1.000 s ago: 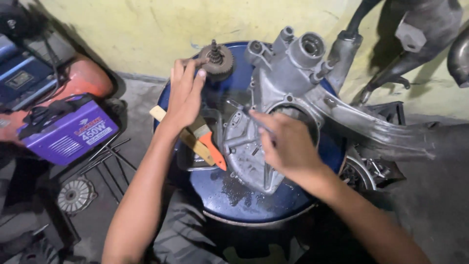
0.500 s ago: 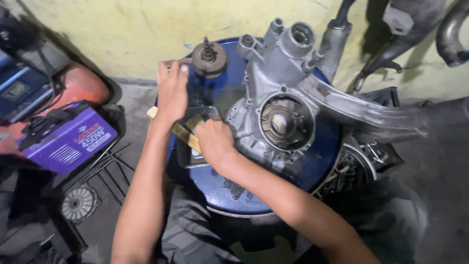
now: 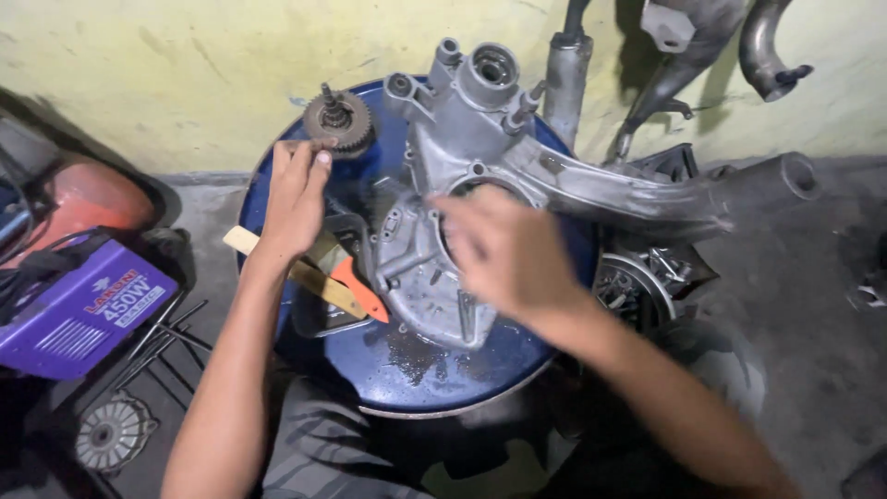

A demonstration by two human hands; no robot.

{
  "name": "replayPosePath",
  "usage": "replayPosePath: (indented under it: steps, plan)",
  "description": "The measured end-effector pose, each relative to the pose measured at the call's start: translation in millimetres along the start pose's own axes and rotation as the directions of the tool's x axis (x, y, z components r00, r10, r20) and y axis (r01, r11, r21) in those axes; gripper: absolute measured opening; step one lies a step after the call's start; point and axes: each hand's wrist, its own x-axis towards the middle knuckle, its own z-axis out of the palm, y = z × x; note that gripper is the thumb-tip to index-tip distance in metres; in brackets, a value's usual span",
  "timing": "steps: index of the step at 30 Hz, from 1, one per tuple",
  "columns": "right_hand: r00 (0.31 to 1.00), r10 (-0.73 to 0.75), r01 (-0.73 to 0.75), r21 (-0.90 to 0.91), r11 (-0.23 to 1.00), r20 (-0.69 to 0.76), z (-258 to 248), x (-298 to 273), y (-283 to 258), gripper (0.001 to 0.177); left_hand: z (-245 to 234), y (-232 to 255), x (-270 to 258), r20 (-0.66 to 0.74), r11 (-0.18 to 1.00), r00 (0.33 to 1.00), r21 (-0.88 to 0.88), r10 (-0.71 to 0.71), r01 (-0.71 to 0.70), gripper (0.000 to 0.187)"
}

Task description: The person cleans the interior of a disassembled engine casing using a small brush and a larger orange-handled brush. They scrub the central cavity and surrounding surfaces, occasionally dipping the brushes into a small container of liquid.

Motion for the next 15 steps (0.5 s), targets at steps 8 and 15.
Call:
replayPosePath:
  steps: [8, 15]
  plan:
    - [0.982, 0.152, -0.161, -0.079, 0.984, -0.108, -78, -61, 94, 0.025, 48, 42, -17, 0.124, 0.977, 0.983, 0.149, 0.133, -0.151, 0.038]
    - [0.979, 0.202, -0.202, -0.031, 0.979, -0.008, -60, -74, 120, 0.032, 42, 89, -28, 0.219, 0.973, 0.967, 0.161, 0.129, -0.166, 0.038]
